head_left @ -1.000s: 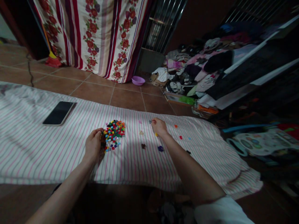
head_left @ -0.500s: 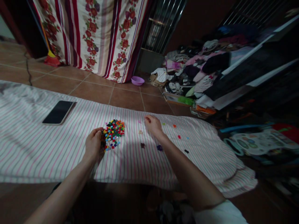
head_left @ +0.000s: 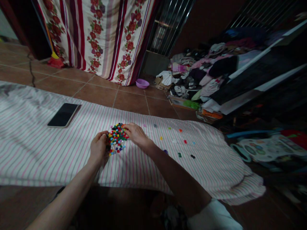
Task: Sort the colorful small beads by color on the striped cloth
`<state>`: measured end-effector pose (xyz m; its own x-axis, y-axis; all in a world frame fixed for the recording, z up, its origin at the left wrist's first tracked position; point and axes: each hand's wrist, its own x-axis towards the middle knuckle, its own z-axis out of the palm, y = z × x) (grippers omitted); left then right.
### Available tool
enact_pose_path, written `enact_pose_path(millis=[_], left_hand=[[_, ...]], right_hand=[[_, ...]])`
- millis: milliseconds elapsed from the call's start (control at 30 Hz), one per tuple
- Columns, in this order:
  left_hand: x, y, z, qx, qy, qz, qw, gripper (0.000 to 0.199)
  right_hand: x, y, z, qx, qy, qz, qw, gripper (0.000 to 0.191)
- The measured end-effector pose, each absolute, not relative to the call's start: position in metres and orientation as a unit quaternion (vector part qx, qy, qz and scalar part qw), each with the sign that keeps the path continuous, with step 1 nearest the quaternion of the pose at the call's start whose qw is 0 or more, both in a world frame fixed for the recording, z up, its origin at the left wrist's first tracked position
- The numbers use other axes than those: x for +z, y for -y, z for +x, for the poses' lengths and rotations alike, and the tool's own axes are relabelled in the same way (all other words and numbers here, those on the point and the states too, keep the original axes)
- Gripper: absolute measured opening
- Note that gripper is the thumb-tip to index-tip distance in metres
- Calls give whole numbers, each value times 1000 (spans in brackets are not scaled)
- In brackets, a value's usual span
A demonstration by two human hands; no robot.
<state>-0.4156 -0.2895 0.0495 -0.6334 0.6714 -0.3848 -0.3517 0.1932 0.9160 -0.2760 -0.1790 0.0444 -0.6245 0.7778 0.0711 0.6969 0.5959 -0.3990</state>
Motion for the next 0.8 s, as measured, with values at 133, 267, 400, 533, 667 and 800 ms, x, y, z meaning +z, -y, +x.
enact_pose_path(millis=[133,267,400,533,667,800], left_hand=[[47,290,-417,621,-652,124,417,38],[44,289,-418,623,-653,129,411,38],[45,290,-417,626,-646,129,417,37],[47,292,-416,618,-655,137,413,35],[45,291,-417,622,-656,134,406,33],[44,291,-415,623,-655,126,408,33]], right_hand=[[46,179,-278,164,885,-420,116,24],[45,179,-278,166,884,-416,133,18],[40,179,-275,176,875,-414,179,13],[37,178,-270,202,853,-423,230,8],[38,179,-261,215,832,-436,268,7],[39,178,-246,195,819,-454,292,16]])
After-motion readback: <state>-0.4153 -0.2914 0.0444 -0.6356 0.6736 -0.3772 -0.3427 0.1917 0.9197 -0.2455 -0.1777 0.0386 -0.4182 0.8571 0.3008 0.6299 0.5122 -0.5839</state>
